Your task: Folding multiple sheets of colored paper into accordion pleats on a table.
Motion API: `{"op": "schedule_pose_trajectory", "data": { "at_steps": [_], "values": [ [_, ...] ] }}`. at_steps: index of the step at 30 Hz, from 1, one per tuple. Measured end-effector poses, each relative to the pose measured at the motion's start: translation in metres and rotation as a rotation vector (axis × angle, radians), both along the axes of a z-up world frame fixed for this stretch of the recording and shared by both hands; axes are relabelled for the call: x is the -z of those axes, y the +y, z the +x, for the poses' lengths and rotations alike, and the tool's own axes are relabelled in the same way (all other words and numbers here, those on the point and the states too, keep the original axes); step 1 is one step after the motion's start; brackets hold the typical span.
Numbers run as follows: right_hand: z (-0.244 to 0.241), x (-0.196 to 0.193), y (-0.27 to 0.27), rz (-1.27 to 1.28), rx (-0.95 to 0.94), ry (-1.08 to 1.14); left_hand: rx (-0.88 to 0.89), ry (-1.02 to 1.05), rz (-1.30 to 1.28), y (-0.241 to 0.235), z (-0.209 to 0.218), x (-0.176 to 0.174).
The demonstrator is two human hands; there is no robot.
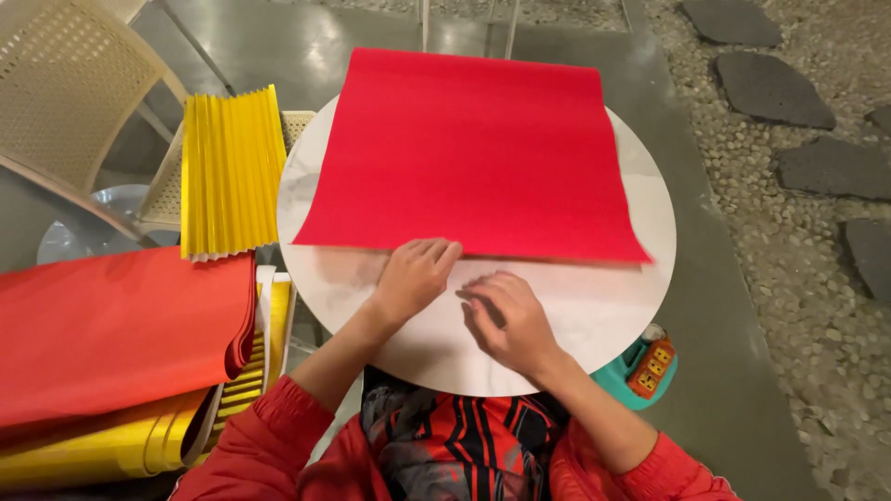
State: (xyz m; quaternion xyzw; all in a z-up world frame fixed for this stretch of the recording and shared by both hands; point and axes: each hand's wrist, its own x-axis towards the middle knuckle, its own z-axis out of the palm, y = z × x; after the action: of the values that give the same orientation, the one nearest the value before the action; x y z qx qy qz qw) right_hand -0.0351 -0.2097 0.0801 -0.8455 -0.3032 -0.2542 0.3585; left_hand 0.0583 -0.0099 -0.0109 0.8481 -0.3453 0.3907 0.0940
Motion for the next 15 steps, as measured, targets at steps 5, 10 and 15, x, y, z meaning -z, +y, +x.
{"op": "schedule_pose_trajectory", "data": {
  "at_steps": [5,10,15],
  "values": [
    [0.031,-0.006,-0.028,0.292,0.115,0.531,-0.103,-0.285,-0.131,0.013,-0.001,-0.150],
    [0.109,0.012,-0.057,0.819,0.052,0.786,-0.035,-0.200,-0.467,0.025,0.000,-0.260],
    [0.150,-0.004,-0.089,1.003,-0.018,0.681,0.143,-0.192,-0.655,0.049,-0.009,-0.348]
  ]
}}
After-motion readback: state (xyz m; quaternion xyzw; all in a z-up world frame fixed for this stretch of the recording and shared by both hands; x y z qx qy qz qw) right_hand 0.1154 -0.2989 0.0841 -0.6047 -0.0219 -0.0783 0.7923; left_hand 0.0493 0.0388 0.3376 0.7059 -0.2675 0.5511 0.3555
